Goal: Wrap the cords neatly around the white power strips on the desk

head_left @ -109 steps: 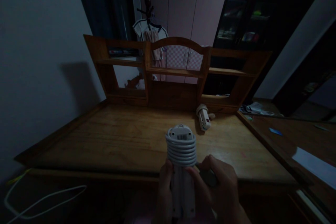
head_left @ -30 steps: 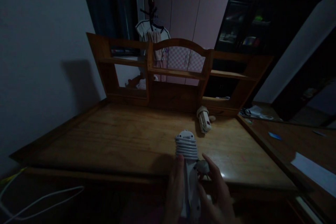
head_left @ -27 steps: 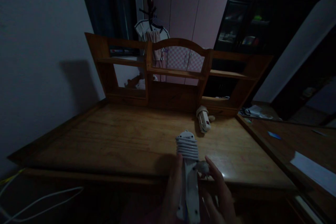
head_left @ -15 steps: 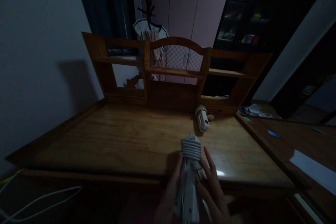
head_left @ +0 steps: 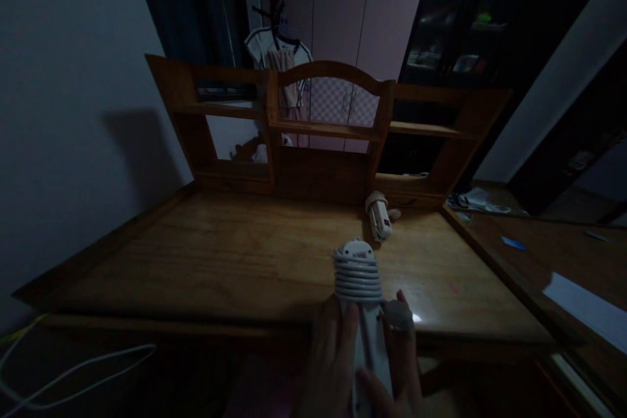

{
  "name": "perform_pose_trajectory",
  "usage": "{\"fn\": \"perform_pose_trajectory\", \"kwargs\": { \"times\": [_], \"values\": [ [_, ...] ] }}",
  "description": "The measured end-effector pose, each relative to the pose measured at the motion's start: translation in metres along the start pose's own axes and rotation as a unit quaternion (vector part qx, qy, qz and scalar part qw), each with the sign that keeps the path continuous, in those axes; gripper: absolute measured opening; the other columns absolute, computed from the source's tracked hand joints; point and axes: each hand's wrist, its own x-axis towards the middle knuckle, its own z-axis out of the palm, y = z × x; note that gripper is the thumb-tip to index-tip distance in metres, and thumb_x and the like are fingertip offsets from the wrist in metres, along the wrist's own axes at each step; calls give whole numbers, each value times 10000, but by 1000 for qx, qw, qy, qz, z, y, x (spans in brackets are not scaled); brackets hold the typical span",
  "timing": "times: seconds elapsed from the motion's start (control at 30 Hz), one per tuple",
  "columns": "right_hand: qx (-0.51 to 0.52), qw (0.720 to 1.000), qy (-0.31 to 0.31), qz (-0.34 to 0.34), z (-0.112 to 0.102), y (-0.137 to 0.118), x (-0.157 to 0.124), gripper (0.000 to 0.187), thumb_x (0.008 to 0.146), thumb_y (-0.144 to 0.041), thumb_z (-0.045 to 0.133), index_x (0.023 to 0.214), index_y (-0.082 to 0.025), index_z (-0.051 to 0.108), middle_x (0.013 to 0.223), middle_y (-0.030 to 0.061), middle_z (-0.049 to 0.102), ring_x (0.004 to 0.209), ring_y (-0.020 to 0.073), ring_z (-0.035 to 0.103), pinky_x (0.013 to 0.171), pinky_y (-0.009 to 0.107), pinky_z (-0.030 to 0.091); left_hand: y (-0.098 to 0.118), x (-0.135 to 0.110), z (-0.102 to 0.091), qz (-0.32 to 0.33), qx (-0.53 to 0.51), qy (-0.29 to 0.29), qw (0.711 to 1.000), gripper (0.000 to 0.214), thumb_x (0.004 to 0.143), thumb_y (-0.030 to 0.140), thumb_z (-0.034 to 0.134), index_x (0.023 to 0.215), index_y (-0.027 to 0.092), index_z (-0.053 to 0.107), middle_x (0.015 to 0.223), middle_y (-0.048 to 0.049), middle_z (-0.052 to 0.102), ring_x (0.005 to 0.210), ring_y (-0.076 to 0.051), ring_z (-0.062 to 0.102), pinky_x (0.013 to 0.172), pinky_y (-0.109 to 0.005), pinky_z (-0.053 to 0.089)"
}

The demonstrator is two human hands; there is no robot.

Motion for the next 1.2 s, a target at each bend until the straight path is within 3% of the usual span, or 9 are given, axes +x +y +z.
{"fn": "perform_pose_trajectory", "kwargs": {
  "times": [0.1, 0.2, 0.3, 0.43, 0.87, 1.03, 1.2],
  "values": [
    [73, 997, -18, 10, 3, -6, 1, 982, 769, -374, 704, 1489, -359, 37, 1459, 65, 396, 1340, 247, 380, 1044, 340, 393, 18, 19, -5, -23, -2, -12, 1000, 368, 901, 412, 477, 1198, 219, 578, 1322, -109, 518, 1292, -266, 425, 1090, -445, 319],
    [81, 996, -21, 18, 4, -15, 2, 984, 752, -378, 721, 1484, -359, 64, 1425, 79, 439, 1305, 263, 429, 1020, 355, 414, 25, 33, -10, -52, -104, -51, 992, 473, 899, 422, 512, 1318, 209, 458, 1265, -114, 547, 1134, -234, 559, 970, -384, 457],
    [54, 998, -31, 31, -1, -20, 1, 988, 747, -413, 719, 1484, -349, 64, 1402, 87, 464, 1276, 276, 461, 1003, 374, 431, 22, 36, -18, 3, -112, -13, 994, 732, 831, 345, 644, 1448, 290, 254, 1379, -93, 454, 1196, -223, 522, 994, -361, 455],
    [-1, 998, -39, 41, -10, -19, -2, 1004, 747, -437, 713, 1492, -318, 50, 1377, 108, 487, 1275, 285, 461, 1039, 409, 393, 16, 35, -26, 99, -27, 10, 995, 640, 804, 261, 679, 1376, 339, 403, 1431, -42, 396, 1297, -227, 426, 1027, -332, 441],
    [-70, 997, -6, 27, -9, -19, -9, 926, 766, -501, 653, 1484, -321, 97, 1416, 122, 433, 1285, 315, 442, 1041, 468, 371, 2, 36, -26, 129, -40, 53, 989, 519, 751, 211, 728, 1222, 335, 549, 1349, -29, 477, 1211, -233, 512, 932, -322, 523],
    [-58, 998, -20, 22, -11, -18, -10, 922, 785, -501, 634, 1490, -318, 70, 1426, 133, 417, 1300, 317, 424, 1008, 459, 410, 8, 33, -27, 122, -62, 13, 990, 553, 799, 215, 683, 1291, 354, 471, 1407, -31, 418, 1295, -239, 427, 1015, -351, 460],
    [-15, 996, -88, -13, -17, -11, -9, 945, 771, -530, 643, 1494, -291, 85, 1430, 155, 407, 1266, 312, 467, 960, 391, 455, 20, 30, -37, 4, -199, -95, 975, 661, 745, 192, 728, 1312, 336, 420, 1380, -64, 462, 1223, -261, 506, 988, -364, 465]
  ]
}}
